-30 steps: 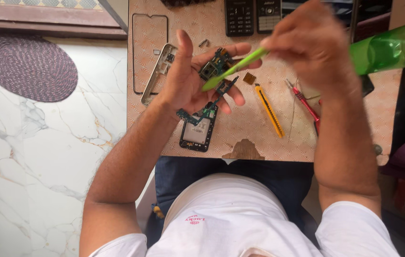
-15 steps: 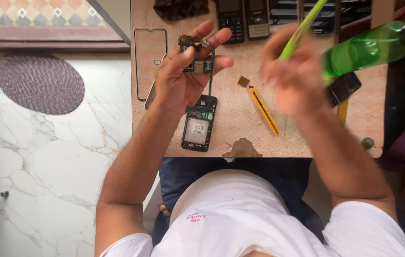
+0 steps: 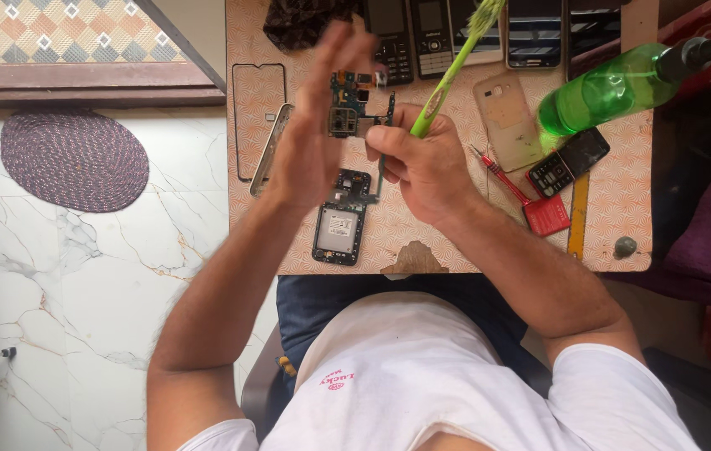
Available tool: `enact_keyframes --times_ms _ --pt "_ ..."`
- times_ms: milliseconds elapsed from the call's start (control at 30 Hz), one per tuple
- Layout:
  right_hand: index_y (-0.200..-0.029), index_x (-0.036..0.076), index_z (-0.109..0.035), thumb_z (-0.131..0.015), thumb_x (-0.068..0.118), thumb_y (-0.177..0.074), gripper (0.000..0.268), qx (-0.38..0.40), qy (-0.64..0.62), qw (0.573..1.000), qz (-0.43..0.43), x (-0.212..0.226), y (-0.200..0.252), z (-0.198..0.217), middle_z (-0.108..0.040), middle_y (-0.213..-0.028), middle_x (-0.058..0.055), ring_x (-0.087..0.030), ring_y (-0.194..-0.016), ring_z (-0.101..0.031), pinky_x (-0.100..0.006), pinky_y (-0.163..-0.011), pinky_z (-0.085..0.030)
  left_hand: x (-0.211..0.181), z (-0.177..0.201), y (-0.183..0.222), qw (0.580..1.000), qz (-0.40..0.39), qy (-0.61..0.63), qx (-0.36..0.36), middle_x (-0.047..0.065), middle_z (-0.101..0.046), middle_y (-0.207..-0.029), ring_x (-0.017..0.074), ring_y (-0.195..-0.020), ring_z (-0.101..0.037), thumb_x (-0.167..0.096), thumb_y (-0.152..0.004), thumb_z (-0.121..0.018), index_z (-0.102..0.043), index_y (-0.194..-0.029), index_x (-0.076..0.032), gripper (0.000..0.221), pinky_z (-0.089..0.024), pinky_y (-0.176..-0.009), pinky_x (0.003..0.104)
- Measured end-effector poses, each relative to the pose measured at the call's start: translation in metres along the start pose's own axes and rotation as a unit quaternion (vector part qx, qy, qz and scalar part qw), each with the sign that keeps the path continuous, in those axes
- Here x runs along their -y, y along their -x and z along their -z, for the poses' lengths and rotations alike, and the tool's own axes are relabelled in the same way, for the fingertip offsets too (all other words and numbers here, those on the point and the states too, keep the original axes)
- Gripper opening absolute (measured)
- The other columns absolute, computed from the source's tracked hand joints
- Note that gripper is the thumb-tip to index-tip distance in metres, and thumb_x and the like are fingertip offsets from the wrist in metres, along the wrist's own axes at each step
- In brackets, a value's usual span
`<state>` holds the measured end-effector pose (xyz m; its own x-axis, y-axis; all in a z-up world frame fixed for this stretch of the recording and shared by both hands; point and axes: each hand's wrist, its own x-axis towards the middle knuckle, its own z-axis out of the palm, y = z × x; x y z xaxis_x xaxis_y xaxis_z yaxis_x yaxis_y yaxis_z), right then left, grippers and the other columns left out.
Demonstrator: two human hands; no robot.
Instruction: The person cleans a mobile phone motherboard with a toothbrush and liquid from a bottle. The person then uses a cutter to scrape a part of the motherboard.
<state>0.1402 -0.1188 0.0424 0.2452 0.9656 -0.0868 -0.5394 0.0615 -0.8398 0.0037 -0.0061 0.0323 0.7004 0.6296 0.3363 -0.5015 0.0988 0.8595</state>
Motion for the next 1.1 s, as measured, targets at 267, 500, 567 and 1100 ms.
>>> enact_keyframes --times_ms 267,500,567,1100 --pt "-0.090 0.007 -0.066 -0.078 0.013 -0.091 0.013 -0.040 -0.009 0.998 -0.053 0.000 0.014 0.026 -0.068 -0.080 -0.004 -0.005 -0.054 -0.045 -0.023 -0.051 -0.037 -0.033 0.027 0.010 0.624 -0.294 -0.719 0.087 0.010 -0.024 -0.173 0.0224 -0.161 -0.024 -0.034 -0.103 -0.082 -0.018 -0.168 -0.020 0.092 -0.010 -0.136 0.045" --pt "-0.088 0.006 -0.066 -0.078 0.011 -0.092 0.014 -0.036 -0.024 0.998 -0.050 0.000 0.022 0.030 -0.067 -0.078 -0.005 -0.007 -0.054 -0.049 -0.023 -0.050 -0.038 -0.051 0.009 0.009 0.735 -0.138 -0.645 0.156 0.024 -0.048 -0.153 0.0336 -0.141 -0.048 -0.028 -0.078 -0.092 -0.034 -0.155 0.000 0.100 -0.027 -0.124 0.057" --pt "-0.089 0.005 -0.067 -0.078 0.012 -0.092 0.013 -0.037 -0.027 0.998 -0.053 0.000 0.023 0.029 -0.066 -0.077 -0.005 -0.006 -0.054 -0.049 -0.023 -0.050 -0.038 -0.054 0.009 0.005 0.747 -0.121 -0.637 0.148 0.018 -0.057 -0.146 0.0307 -0.135 -0.054 -0.028 -0.078 -0.095 -0.042 -0.153 -0.005 0.095 -0.034 -0.121 0.055" --pt "-0.105 0.005 -0.067 -0.075 0.014 -0.095 0.016 -0.002 -0.016 1.000 -0.005 -0.005 0.025 0.038 -0.067 -0.088 -0.004 -0.004 -0.056 -0.044 -0.022 -0.050 -0.037 -0.047 0.018 0.000 0.810 -0.160 -0.542 0.155 0.010 -0.068 -0.130 0.0258 -0.121 -0.064 -0.021 -0.078 -0.098 -0.055 -0.145 -0.011 0.081 -0.049 -0.108 0.047"
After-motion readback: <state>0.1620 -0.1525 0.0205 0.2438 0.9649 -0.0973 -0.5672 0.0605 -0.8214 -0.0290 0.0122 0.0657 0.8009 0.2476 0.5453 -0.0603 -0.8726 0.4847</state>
